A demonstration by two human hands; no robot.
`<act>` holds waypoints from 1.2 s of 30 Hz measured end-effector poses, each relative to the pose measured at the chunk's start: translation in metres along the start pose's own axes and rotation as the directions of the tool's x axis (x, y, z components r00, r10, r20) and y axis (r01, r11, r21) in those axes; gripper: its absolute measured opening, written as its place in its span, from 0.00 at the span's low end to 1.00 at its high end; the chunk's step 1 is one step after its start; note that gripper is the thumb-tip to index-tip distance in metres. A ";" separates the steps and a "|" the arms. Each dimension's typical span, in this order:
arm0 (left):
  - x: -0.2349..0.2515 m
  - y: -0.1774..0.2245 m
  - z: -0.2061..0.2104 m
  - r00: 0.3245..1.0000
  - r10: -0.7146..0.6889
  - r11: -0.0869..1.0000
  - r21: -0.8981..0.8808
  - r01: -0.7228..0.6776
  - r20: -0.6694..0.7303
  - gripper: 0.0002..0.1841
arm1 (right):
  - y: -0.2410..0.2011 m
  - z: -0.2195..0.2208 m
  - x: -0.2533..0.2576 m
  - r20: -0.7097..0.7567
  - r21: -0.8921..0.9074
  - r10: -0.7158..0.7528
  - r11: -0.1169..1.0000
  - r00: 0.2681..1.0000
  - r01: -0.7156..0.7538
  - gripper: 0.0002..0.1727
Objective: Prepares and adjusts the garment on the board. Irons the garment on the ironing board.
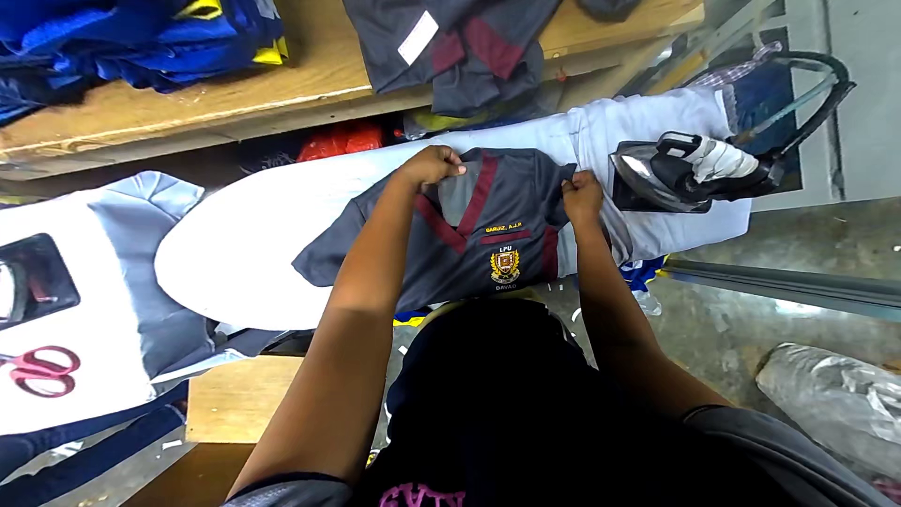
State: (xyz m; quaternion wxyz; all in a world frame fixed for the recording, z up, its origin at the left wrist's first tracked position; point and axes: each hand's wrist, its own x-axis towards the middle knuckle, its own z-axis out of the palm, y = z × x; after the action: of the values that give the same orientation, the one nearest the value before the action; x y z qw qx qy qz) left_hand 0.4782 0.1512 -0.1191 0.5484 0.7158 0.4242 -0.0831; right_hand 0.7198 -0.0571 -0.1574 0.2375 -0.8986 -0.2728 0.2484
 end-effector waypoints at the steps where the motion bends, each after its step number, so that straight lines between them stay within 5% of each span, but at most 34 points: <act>1: 0.002 -0.001 0.003 1.000 0.012 1.000 -0.002 -0.012 0.002 0.16 | 0.002 0.001 0.000 -0.008 0.011 -0.012 1.000 1.000 0.012 0.19; 5: 0.011 0.006 0.015 0.994 0.066 0.963 0.265 -0.041 -0.085 0.17 | 0.007 0.004 -0.005 -0.128 0.186 -0.040 0.980 0.991 0.064 0.16; 10: 0.010 0.005 0.029 0.966 0.105 0.949 0.315 -0.026 -0.237 0.16 | 0.008 -0.006 -0.018 -0.307 0.333 -0.024 0.934 0.951 0.131 0.17; 15: -0.005 0.026 0.051 0.901 0.119 0.938 0.344 0.035 -0.416 0.23 | 0.027 -0.014 -0.010 -0.115 0.406 0.119 0.912 0.986 -0.063 0.25; 19: 0.000 0.042 0.074 0.888 0.024 0.918 0.362 0.162 -0.459 0.36 | 0.023 -0.019 -0.011 0.052 0.280 0.177 0.942 0.983 -0.185 0.37; 23: 0.015 0.034 0.082 0.869 0.077 0.912 0.386 0.136 -0.488 0.25 | 0.018 -0.022 -0.010 0.125 0.198 0.024 0.979 0.992 -0.048 0.31; 30: 0.031 0.007 0.086 0.793 0.192 0.907 0.413 0.082 -0.579 0.21 | 0.017 -0.020 -0.009 -0.133 0.008 -0.038 0.999 0.990 0.039 0.24; 33: 0.020 0.006 0.090 0.716 0.357 0.893 0.443 -0.074 -0.600 0.20 | 0.022 -0.010 -0.018 -0.312 -0.156 -0.282 0.957 0.907 0.244 0.23; 36: 0.002 0.004 0.104 0.688 0.574 0.763 0.596 -0.252 -0.444 0.23 | 0.015 0.011 -0.039 -0.128 -0.267 -0.563 0.812 0.816 0.518 0.24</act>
State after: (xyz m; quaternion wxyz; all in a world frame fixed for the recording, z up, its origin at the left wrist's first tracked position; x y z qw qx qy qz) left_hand 0.5180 0.0625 -0.1574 0.1875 0.8966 0.3609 0.1753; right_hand 0.6907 -0.0887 -0.1622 0.2238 -0.8240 -0.5184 0.0464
